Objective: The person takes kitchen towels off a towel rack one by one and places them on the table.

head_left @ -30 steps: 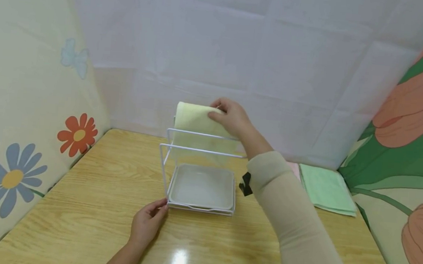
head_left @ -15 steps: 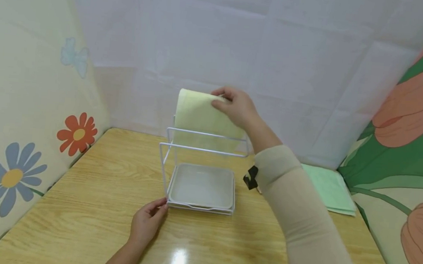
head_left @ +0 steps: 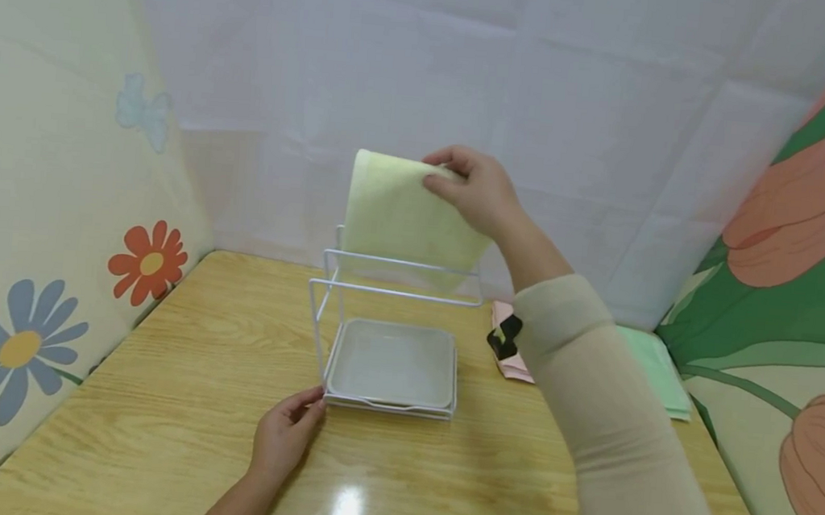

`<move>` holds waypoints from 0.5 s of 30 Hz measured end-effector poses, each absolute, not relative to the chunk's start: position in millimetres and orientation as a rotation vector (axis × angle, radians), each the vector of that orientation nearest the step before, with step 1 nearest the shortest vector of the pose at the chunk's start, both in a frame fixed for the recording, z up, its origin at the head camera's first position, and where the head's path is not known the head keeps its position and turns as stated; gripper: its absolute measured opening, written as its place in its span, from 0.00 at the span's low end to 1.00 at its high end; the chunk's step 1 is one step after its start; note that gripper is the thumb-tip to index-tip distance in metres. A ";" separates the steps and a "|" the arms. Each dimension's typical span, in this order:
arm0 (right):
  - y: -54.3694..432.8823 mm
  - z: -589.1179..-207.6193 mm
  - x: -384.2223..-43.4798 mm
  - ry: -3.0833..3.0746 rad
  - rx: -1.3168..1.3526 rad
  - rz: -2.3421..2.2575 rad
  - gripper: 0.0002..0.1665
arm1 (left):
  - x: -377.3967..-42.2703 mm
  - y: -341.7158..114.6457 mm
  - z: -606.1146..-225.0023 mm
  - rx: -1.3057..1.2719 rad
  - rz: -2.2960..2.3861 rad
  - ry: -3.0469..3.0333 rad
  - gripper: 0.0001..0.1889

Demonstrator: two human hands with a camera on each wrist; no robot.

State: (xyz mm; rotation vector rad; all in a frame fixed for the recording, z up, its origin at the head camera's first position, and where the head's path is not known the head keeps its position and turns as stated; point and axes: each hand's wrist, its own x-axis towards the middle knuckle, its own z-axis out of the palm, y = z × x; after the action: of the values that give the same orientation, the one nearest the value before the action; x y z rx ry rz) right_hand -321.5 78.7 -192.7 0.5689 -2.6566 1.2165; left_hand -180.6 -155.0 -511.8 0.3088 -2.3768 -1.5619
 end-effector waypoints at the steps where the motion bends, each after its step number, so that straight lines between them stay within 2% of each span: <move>1: 79.4 -190.7 -321.1 -2.651 0.569 1.216 0.17 | -180.9 -155.3 -512.0 0.309 -1.563 -2.380 0.11; 15: 91.7 -168.2 -317.4 -2.598 0.541 1.204 0.18 | -181.6 -155.0 -512.6 0.306 -1.576 -2.378 0.12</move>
State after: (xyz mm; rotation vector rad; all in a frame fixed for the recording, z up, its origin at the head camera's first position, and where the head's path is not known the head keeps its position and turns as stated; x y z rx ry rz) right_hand -317.4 91.7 -168.2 0.5412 -2.5980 1.2038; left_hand -181.6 -155.0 -512.6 0.3059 -2.3782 -1.5761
